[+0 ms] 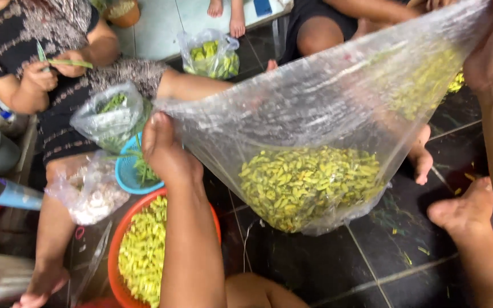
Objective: People sitting on the floor picking small yellow flower buds from stems and sorting them into various containers.
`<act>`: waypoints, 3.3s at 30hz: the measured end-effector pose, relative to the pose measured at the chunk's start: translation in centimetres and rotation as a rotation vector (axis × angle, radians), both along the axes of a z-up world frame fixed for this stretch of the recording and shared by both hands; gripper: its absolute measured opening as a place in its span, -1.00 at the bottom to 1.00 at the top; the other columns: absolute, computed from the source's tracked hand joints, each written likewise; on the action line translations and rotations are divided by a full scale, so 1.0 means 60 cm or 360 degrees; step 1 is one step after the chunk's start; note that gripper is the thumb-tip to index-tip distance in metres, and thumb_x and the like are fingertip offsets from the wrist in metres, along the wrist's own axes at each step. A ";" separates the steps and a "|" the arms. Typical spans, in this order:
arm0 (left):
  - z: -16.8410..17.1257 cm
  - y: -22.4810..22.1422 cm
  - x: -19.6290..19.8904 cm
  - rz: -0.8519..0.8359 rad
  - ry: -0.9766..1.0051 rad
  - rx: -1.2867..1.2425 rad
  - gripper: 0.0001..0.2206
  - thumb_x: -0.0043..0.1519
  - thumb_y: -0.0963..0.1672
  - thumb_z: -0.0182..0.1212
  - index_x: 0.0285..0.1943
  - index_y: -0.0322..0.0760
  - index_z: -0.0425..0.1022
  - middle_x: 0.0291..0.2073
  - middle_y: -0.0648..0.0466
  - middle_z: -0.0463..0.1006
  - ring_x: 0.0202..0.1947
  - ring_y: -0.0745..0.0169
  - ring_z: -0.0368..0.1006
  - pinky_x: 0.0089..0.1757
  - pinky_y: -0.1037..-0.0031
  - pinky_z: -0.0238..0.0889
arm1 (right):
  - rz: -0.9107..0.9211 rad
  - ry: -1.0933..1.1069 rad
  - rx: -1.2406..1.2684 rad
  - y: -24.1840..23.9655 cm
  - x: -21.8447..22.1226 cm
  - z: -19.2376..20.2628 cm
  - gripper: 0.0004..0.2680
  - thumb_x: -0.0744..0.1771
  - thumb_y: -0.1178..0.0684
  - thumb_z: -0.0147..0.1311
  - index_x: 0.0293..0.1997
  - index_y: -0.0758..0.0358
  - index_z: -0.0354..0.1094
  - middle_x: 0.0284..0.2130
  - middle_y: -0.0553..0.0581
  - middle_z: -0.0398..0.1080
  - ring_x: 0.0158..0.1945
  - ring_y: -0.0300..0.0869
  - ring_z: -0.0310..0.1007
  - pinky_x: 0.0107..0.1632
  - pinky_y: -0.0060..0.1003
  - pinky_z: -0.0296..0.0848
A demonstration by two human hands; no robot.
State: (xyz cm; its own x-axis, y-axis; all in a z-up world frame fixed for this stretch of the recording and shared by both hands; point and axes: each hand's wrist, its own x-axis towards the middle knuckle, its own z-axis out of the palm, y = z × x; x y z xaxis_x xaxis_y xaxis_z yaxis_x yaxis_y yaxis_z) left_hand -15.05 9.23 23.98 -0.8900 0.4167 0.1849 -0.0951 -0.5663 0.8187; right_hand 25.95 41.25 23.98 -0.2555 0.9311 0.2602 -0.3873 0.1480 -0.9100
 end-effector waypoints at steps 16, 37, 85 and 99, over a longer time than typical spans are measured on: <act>-0.411 -0.104 0.100 -0.0634 -0.0133 -0.1291 0.04 0.11 -0.11 0.30 0.65 -0.01 -0.51 0.43 -0.23 0.21 0.26 -0.09 0.33 0.15 0.31 0.24 | 0.0601 -0.2193 0.0129 -0.226 0.043 -0.435 0.02 0.08 -0.27 0.47 0.56 0.30 -0.34 0.48 0.36 -0.16 0.49 0.12 -0.05 0.46 -0.04 -0.02; -0.334 0.006 0.117 0.0062 -0.0564 -0.0971 -0.59 0.46 0.00 0.03 0.43 -0.23 0.34 0.21 -0.21 0.49 0.20 -0.01 0.43 0.13 0.07 0.34 | -0.0148 -0.1329 -0.0351 -0.152 -0.188 -0.336 -0.61 0.39 -0.31 0.14 0.14 0.21 0.44 -0.12 0.22 0.54 0.05 0.02 0.52 0.03 0.06 0.48; -0.475 -0.120 0.243 -0.0841 0.0616 -0.2004 -0.20 0.14 -0.04 0.47 0.51 -0.44 0.15 0.21 -0.44 0.39 0.19 -0.42 0.43 0.06 -0.06 0.42 | 0.0281 -0.2023 0.0364 -0.401 0.025 -0.579 -0.49 0.17 0.02 0.41 0.23 -0.36 0.32 0.16 0.15 0.31 0.08 0.26 0.53 0.05 0.19 0.55; -0.428 -0.007 0.130 -0.0412 -0.0410 -0.1143 -0.03 0.18 -0.13 0.45 0.61 -0.34 -0.31 0.28 -0.58 0.07 0.10 -0.22 0.41 0.09 0.09 0.39 | 0.0236 -0.1973 -0.0134 -0.248 -0.210 -0.455 -0.47 0.17 -0.47 0.30 0.10 0.04 0.49 -0.12 0.27 0.57 0.06 0.16 0.55 0.07 0.06 0.50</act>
